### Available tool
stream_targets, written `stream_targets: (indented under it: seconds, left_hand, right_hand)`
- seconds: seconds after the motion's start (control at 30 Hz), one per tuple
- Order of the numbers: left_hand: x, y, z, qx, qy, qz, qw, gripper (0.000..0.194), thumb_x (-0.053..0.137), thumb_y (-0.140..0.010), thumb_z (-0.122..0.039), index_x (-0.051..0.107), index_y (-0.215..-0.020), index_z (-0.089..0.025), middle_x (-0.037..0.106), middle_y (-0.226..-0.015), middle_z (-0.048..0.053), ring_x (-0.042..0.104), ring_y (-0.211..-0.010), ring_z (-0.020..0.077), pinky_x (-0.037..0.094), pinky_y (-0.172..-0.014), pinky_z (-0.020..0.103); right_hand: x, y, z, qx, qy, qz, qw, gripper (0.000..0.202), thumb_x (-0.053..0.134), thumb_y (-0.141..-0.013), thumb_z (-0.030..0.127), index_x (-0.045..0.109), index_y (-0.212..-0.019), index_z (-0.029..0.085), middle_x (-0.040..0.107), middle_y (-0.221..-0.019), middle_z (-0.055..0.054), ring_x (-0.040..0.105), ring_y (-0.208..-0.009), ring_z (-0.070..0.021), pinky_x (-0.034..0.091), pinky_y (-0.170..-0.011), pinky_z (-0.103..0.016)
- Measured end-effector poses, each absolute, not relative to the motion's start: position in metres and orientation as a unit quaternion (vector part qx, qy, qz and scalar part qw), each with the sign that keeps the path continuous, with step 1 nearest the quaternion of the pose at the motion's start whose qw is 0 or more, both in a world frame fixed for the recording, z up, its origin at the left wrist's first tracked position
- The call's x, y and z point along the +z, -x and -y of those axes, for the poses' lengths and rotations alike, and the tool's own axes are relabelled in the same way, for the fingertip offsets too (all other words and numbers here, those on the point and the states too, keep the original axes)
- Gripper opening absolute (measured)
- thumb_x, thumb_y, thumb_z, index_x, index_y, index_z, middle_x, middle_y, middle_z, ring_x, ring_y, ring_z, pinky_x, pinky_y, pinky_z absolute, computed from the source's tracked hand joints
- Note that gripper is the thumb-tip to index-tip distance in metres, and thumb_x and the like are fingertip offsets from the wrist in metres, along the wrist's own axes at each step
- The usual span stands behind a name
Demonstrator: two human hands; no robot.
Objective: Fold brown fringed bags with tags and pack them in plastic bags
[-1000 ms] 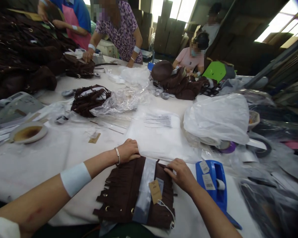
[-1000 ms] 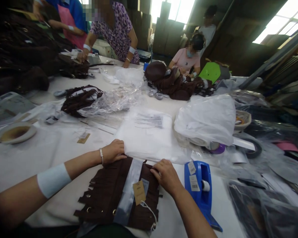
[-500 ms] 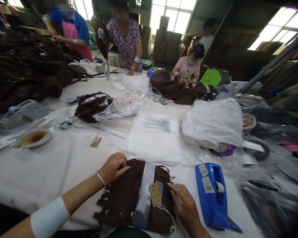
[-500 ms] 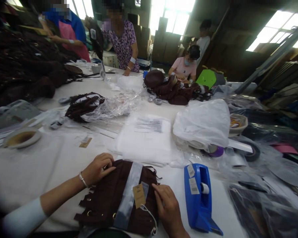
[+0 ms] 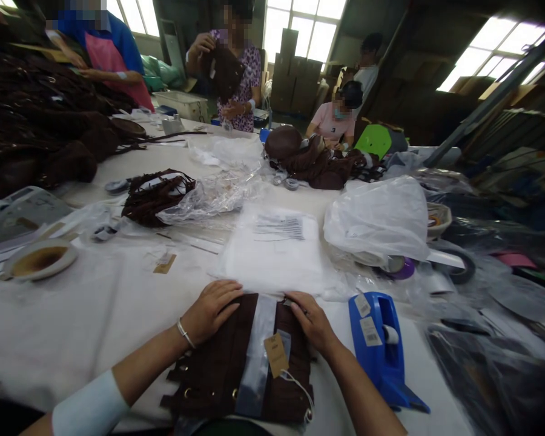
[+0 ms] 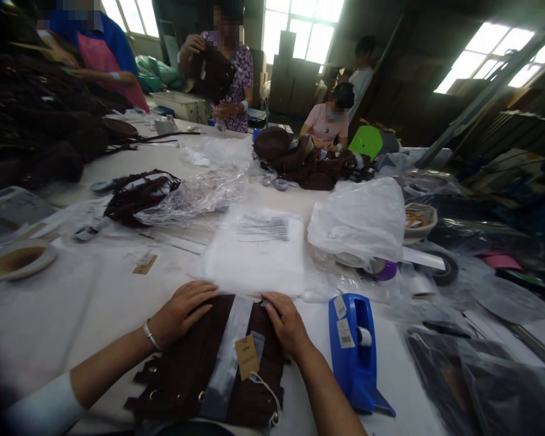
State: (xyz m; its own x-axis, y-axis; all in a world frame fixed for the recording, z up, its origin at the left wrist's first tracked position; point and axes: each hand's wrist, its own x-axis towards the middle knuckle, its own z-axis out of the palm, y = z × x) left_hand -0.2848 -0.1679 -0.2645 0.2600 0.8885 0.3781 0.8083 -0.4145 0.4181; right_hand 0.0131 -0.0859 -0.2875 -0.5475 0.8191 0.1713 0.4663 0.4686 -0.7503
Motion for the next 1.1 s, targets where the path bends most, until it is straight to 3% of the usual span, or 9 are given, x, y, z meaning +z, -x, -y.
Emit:
stream_targets:
  seconds: [0.13,0.3,0.4,0.5,0.57,0.67,0.8,0.97,1.1]
  left_hand:
    - [-0.278,0.291,0.174,0.269,-0.787,-0.552,0.068,0.027,0.047,-0.092,-0.023,0.062,-0.115,-0.025,0.063,-0.119,0.006,0.058,-0.11,0.0212,0.038,-0.102,0.045]
    - [-0.256,0.29,0.159,0.318,-0.751,-0.577,0.024,0.026,0.057,-0.088,-0.03,0.062,-0.112,-0.022,0.065,-0.112,0.007,0.054,-0.109,0.0223,0.039,-0.099,0.042]
    - [-0.245,0.267,0.129,0.239,-0.79,-0.564,0.016,0.034,0.066,-0.081,-0.034,0.062,-0.111,-0.02,0.063,-0.114,0.008,0.05,-0.109,0.0258,0.037,-0.097,0.044]
    - [-0.244,0.246,0.101,0.144,-0.816,-0.559,0.009,0.007,0.063,-0.083,-0.022,0.067,-0.084,-0.017,0.065,-0.094,0.008,0.052,-0.095,0.0241,0.04,-0.085,0.041]
    - [-0.244,0.24,0.089,0.131,-0.819,-0.559,-0.01,0.016,0.055,-0.087,-0.017,0.065,-0.074,-0.016,0.063,-0.083,0.007,0.052,-0.088,0.0221,0.04,-0.079,0.037]
    - [-0.239,0.243,0.084,0.142,-0.821,-0.55,-0.05,0.017,0.048,-0.091,-0.018,0.063,-0.084,-0.016,0.061,-0.088,0.007,0.05,-0.089,0.0215,0.039,-0.08,0.036]
    - [-0.228,0.258,0.087,0.103,-0.774,-0.624,-0.033,0.018,0.046,-0.088,-0.01,0.062,-0.087,-0.014,0.061,-0.093,0.01,0.051,-0.094,0.0238,0.038,-0.086,0.038]
    - [-0.226,0.3,0.095,0.133,-0.668,-0.732,0.018,0.025,0.038,-0.082,-0.002,0.064,-0.083,-0.005,0.062,-0.088,0.022,0.054,-0.097,0.0326,0.035,-0.089,0.05]
    - [-0.241,0.321,0.117,0.2,-0.592,-0.772,0.12,0.024,0.04,-0.083,-0.009,0.063,-0.089,-0.006,0.064,-0.095,0.022,0.057,-0.1,0.033,0.038,-0.091,0.05]
  right_hand:
    - [-0.297,-0.018,0.101,0.329,0.376,0.836,0.227,0.032,0.043,-0.092,0.031,0.059,-0.121,0.03,0.063,-0.12,-0.003,0.054,-0.116,-0.0216,0.038,-0.104,-0.047]
    - [-0.287,-0.032,0.098,0.241,0.436,0.793,0.352,0.031,0.047,-0.091,0.03,0.059,-0.119,0.028,0.063,-0.119,-0.006,0.055,-0.114,-0.0223,0.043,-0.1,-0.044]
    - [-0.272,-0.013,0.074,0.17,0.415,0.835,0.318,0.045,0.059,-0.084,0.031,0.051,-0.128,0.026,0.056,-0.13,-0.008,0.049,-0.121,-0.025,0.039,-0.103,-0.047]
    - [-0.267,0.017,0.051,0.145,0.381,0.879,0.248,0.057,0.07,-0.075,0.036,0.051,-0.128,0.025,0.053,-0.133,-0.009,0.046,-0.123,-0.0271,0.037,-0.103,-0.047]
    - [-0.267,0.035,0.041,0.143,0.374,0.885,0.237,0.048,0.071,-0.075,0.036,0.058,-0.12,0.024,0.059,-0.125,-0.008,0.05,-0.117,-0.0258,0.039,-0.101,-0.043]
    - [-0.267,0.053,0.036,0.13,0.391,0.872,0.262,0.026,0.063,-0.082,0.024,0.064,-0.107,0.025,0.066,-0.106,-0.005,0.056,-0.102,-0.0218,0.043,-0.092,-0.037]
    - [-0.256,0.057,0.038,0.105,0.4,0.864,0.286,0.026,0.056,-0.081,0.011,0.067,-0.1,0.027,0.065,-0.088,-0.003,0.055,-0.089,-0.0204,0.044,-0.084,-0.033]
    - [-0.248,0.018,0.041,0.082,0.467,0.817,0.328,0.026,0.05,-0.081,0.01,0.068,-0.094,0.023,0.06,-0.084,-0.006,0.052,-0.089,-0.0229,0.04,-0.086,-0.037]
    - [-0.264,-0.017,0.054,0.13,0.572,0.696,0.414,0.027,0.05,-0.085,0.028,0.064,-0.106,0.018,0.057,-0.081,-0.005,0.053,-0.079,-0.0204,0.044,-0.079,-0.038]
